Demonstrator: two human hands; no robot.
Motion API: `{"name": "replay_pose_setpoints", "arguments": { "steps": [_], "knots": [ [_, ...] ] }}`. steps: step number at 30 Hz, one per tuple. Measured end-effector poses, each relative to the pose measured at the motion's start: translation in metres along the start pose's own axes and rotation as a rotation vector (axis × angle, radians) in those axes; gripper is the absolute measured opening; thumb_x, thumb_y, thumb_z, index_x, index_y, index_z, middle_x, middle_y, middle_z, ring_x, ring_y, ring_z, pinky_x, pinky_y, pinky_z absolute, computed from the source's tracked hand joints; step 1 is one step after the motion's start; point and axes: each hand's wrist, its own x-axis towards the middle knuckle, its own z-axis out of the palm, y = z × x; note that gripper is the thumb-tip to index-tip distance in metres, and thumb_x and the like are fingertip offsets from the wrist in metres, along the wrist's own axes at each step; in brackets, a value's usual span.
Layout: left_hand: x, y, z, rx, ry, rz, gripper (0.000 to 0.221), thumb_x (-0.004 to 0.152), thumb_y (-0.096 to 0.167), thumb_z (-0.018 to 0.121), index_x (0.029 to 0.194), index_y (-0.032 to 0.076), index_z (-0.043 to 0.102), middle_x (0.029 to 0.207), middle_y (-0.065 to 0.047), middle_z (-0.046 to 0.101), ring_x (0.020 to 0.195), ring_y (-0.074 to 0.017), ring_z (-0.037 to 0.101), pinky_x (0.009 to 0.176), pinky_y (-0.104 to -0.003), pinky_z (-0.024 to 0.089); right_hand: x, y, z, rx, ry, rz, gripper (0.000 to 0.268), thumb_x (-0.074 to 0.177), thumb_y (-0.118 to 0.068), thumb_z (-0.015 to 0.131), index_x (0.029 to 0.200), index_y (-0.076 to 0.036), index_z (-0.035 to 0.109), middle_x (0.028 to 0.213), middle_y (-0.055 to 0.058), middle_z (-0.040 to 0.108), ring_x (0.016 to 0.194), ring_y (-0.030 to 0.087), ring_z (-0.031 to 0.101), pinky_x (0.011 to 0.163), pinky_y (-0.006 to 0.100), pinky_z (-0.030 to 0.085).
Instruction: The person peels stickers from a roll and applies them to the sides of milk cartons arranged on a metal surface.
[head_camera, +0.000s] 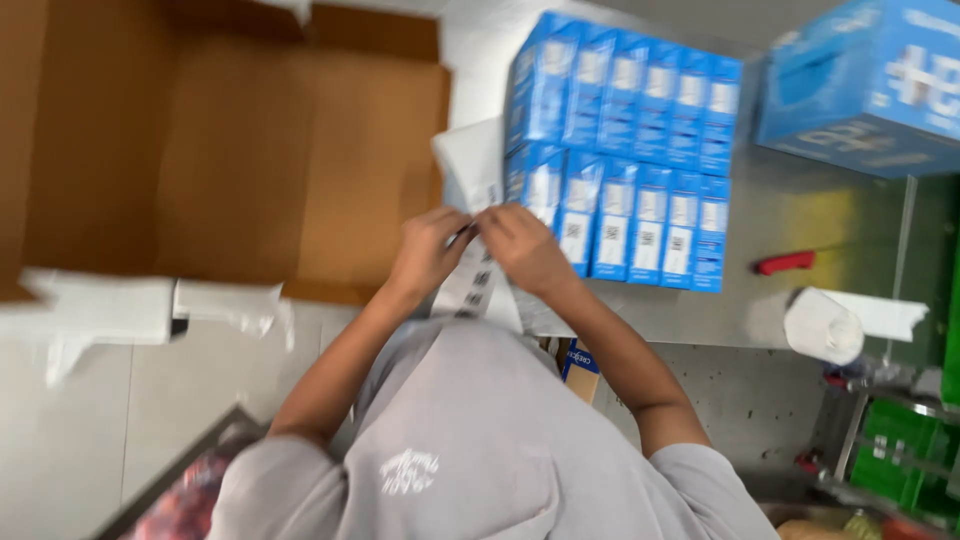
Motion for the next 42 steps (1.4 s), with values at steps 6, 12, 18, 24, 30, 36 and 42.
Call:
{"name": "replay_pose_setpoints", "arguments": {
  "steps": [6, 12, 18, 24, 30, 36, 42],
  "knots": [
    [0.008, -0.011, 0.005, -0.055, 0.014, -0.246, 0.018, 0.087, 0.006, 0.079, 0.1, -0.003, 0.071, 0.089, -0.014, 0.071, 0.078, -0.0262, 0.07, 0.07, -0.036, 0.056, -0.026, 0.077, 0.009, 0.424, 0.336, 0.558, 0.012, 0.094, -0.004, 0.068, 0.105, 0.0, 0.069, 0.094, 0.012, 0.071, 0.087, 0.026, 0.072, 0.076, 0.035, 0.059],
    [0.036, 0.023, -0.001, 0.096, 0.207, -0.302, 0.041, 0.085, 0.004, 0.077, 0.122, -0.005, 0.062, 0.102, -0.014, 0.064, 0.083, -0.0208, 0.063, 0.068, -0.03, 0.055, -0.082, 0.131, -0.071, 0.869, 1.035, 0.878, 0.011, 0.104, -0.008, 0.065, 0.11, 0.001, 0.065, 0.097, 0.012, 0.073, 0.092, 0.02, 0.077, 0.088, 0.034, 0.064],
    [0.042, 0.024, 0.086, -0.169, -0.14, -0.316, 0.019, 0.098, 0.014, 0.073, 0.111, -0.001, 0.073, 0.1, -0.008, 0.07, 0.08, -0.014, 0.065, 0.071, -0.027, 0.053, -0.169, 0.108, -0.109, 0.613, 0.992, 0.805, 0.011, 0.108, -0.006, 0.063, 0.114, 0.003, 0.064, 0.124, 0.016, 0.071, 0.112, 0.019, 0.071, 0.103, 0.034, 0.06],
    [0.088, 0.062, 0.204, -0.789, -0.697, -0.794, 0.039, 0.1, 0.037, 0.064, 0.115, 0.003, 0.075, 0.098, -0.003, 0.074, 0.084, -0.0106, 0.068, 0.076, -0.028, 0.058, -0.229, 0.09, -0.111, 0.528, 0.791, 0.812, 0.007, 0.105, 0.0, 0.064, 0.11, 0.004, 0.066, 0.128, 0.019, 0.071, 0.11, 0.016, 0.069, 0.096, 0.031, 0.058],
    [0.102, 0.045, 0.3, -0.826, -0.803, -0.884, 0.04, 0.092, 0.035, 0.075, 0.112, 0.001, 0.073, 0.095, -0.004, 0.073, 0.082, -0.013, 0.071, 0.077, -0.032, 0.06, -0.256, 0.095, -0.127, 0.482, 0.65, 0.799, 0.006, 0.1, 0.004, 0.066, 0.106, 0.004, 0.069, 0.126, 0.019, 0.071, 0.111, 0.019, 0.07, 0.092, 0.03, 0.058],
    [0.106, 0.06, 0.345, -0.35, -0.701, -0.448, 0.026, 0.09, 0.03, 0.079, 0.1, 0.006, 0.081, 0.087, -0.008, 0.074, 0.075, -0.0186, 0.066, 0.067, -0.034, 0.052, -0.282, 0.12, -0.151, 0.267, 0.477, 0.866, 0.007, 0.093, 0.003, 0.073, 0.098, -0.001, 0.073, 0.12, 0.014, 0.07, 0.087, 0.014, 0.068, 0.072, 0.029, 0.055],
    [0.119, 0.062, 0.387, -0.039, -0.501, 0.052, 0.018, 0.085, 0.025, 0.081, 0.094, 0.01, 0.083, 0.096, -0.009, 0.071, 0.091, -0.0268, 0.064, 0.076, -0.039, 0.053, -0.318, 0.167, -0.159, -0.057, 0.275, 0.897, 0.017, 0.087, 0.004, 0.076, 0.1, -0.008, 0.074, 0.122, 0.009, 0.065, 0.071, 0.016, 0.062, 0.062, 0.032, 0.05]
  ]
}}
